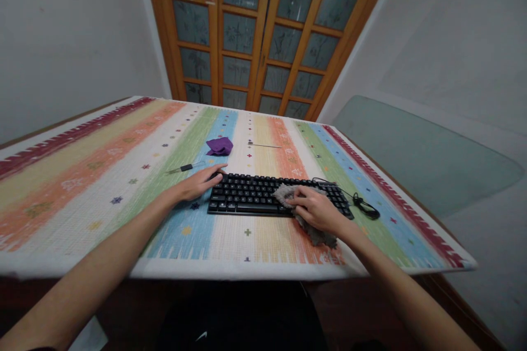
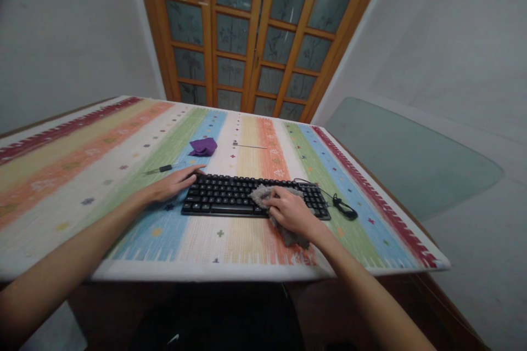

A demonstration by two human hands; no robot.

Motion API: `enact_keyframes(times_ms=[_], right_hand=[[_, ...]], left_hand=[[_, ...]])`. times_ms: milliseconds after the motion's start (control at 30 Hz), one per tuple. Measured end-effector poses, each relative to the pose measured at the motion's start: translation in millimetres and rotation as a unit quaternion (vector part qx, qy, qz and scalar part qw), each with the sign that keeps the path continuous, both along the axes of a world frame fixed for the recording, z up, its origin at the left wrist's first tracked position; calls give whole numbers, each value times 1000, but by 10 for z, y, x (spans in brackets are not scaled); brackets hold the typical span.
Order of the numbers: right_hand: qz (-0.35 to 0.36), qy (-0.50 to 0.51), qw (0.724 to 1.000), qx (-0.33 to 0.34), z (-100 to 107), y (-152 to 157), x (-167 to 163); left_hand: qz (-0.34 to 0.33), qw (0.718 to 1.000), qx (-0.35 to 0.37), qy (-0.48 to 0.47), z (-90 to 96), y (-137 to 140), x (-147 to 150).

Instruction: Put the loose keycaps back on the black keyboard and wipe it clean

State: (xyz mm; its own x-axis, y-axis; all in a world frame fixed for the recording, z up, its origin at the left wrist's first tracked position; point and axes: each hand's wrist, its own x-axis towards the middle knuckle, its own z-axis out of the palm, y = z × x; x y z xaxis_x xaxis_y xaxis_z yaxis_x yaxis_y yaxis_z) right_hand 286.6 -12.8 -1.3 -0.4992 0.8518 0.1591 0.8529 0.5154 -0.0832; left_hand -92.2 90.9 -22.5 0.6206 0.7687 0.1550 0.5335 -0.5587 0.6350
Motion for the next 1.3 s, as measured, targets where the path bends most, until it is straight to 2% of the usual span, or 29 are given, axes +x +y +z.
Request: enact_keyframes(times_ms=[333, 433, 567, 633, 733, 800, 900, 1033, 1167, 1300], right_hand=[[-142, 30, 989, 30, -131, -120, -188], [-152, 28, 988, 9, -112, -95, -197], [-101, 15, 993, -57, 119, 41, -133], [-81, 22, 994, -70, 276, 116, -134], [-82, 55, 995, -20, 446, 179, -254], [-69, 86, 994, 19, 486, 184, -416], [-32, 121, 990, 65, 459, 174, -727], [42, 96, 988, 109, 379, 184, -1152], [108, 57, 987, 103, 266, 197, -1516], [177, 7, 980, 86, 68, 183, -1773]], left_hand=[[10, 1000, 0, 8, -21, 11, -11], [13, 1000, 2, 11, -18, 9, -7], [14, 1000, 5, 14, -10, 7, 4], [14, 1000, 7, 16, -7, 9, 8], [14, 1000, 4, 18, -8, 15, 7], [12, 1000, 1, 17, -12, 17, 3], [9, 1000, -3, 6, -17, 12, -2], [16, 1000, -15, -10, -21, 3, 3], [20, 999, -31, -32, -24, 8, 15], [21, 999, -31, -35, -15, 9, 20]])
